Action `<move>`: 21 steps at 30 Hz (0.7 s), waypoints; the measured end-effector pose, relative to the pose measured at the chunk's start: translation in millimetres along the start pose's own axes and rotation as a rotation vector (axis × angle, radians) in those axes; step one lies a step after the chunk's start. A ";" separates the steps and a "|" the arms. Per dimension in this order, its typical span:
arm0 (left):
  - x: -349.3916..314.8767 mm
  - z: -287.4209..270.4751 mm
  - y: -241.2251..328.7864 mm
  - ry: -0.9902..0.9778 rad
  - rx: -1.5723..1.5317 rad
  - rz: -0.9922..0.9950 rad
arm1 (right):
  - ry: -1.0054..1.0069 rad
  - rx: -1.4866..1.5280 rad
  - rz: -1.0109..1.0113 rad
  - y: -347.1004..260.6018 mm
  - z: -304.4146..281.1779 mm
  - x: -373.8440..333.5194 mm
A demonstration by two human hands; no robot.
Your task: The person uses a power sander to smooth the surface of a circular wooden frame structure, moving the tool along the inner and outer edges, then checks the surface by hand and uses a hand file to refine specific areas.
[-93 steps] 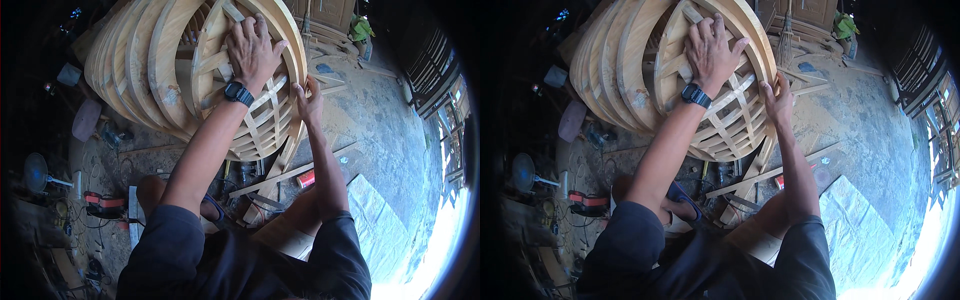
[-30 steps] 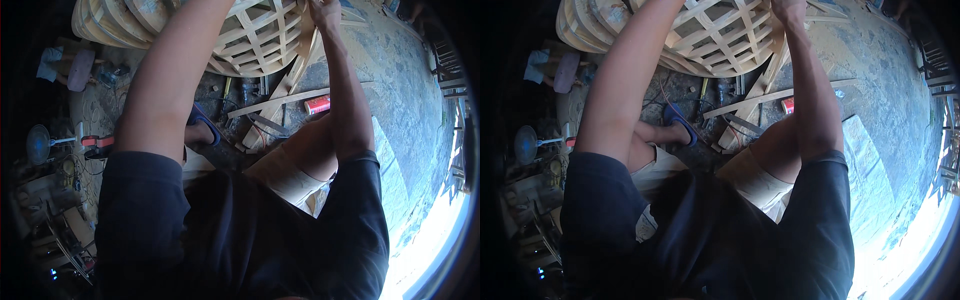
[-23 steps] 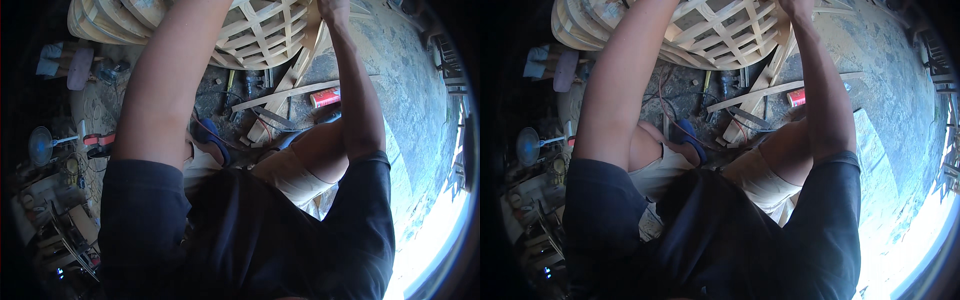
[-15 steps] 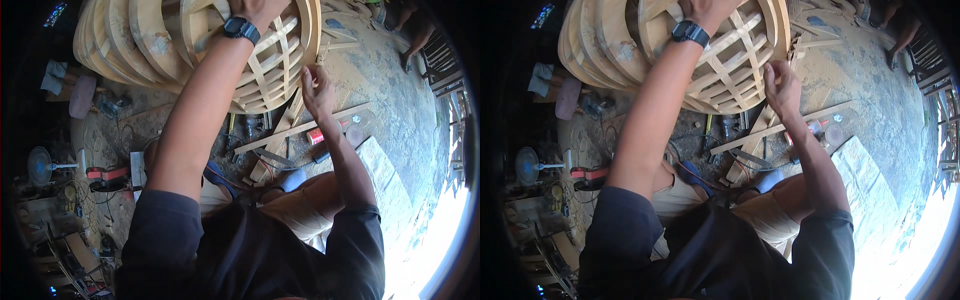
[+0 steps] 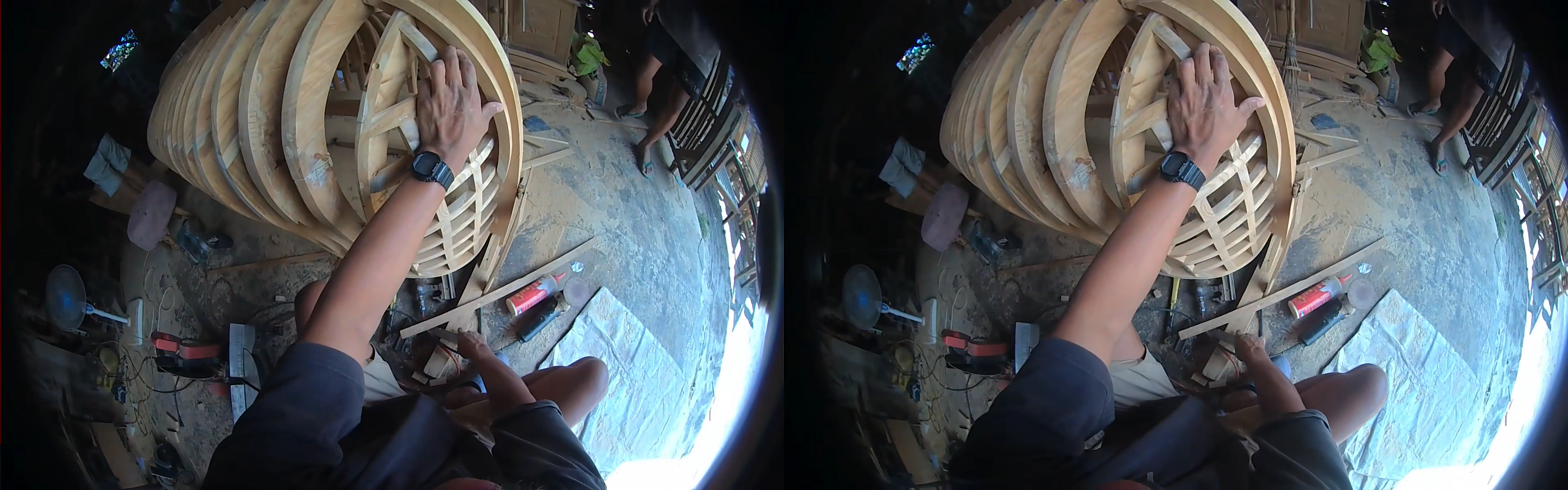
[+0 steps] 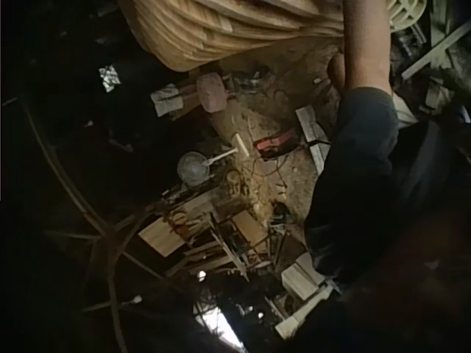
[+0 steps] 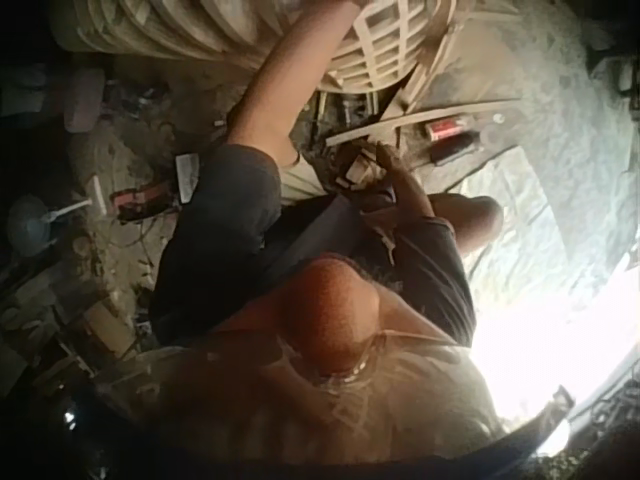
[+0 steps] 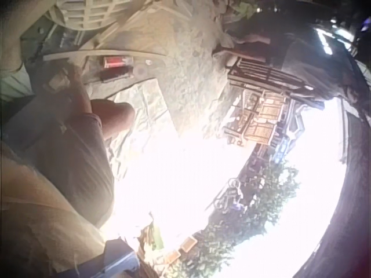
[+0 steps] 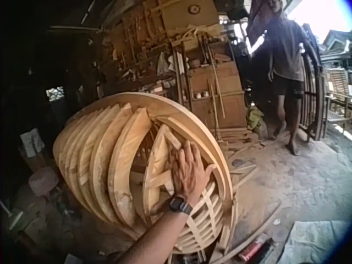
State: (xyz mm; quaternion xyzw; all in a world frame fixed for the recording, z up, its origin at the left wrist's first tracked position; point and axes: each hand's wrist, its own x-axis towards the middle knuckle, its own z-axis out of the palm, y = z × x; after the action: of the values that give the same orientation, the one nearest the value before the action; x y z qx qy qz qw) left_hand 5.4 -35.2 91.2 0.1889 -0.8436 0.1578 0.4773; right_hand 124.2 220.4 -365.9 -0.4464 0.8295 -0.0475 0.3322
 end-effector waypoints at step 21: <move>0.5 -1.6 -2.5 -0.015 -0.035 -0.005 | -0.211 -0.166 -0.043 -38.4 -191.9 -53.4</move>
State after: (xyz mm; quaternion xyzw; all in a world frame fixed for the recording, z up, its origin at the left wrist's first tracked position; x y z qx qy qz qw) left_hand 7.5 -36.7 92.6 0.1838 -0.8494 0.1405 0.4743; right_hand 57.8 197.0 -175.7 -0.4927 0.7812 0.0612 0.3783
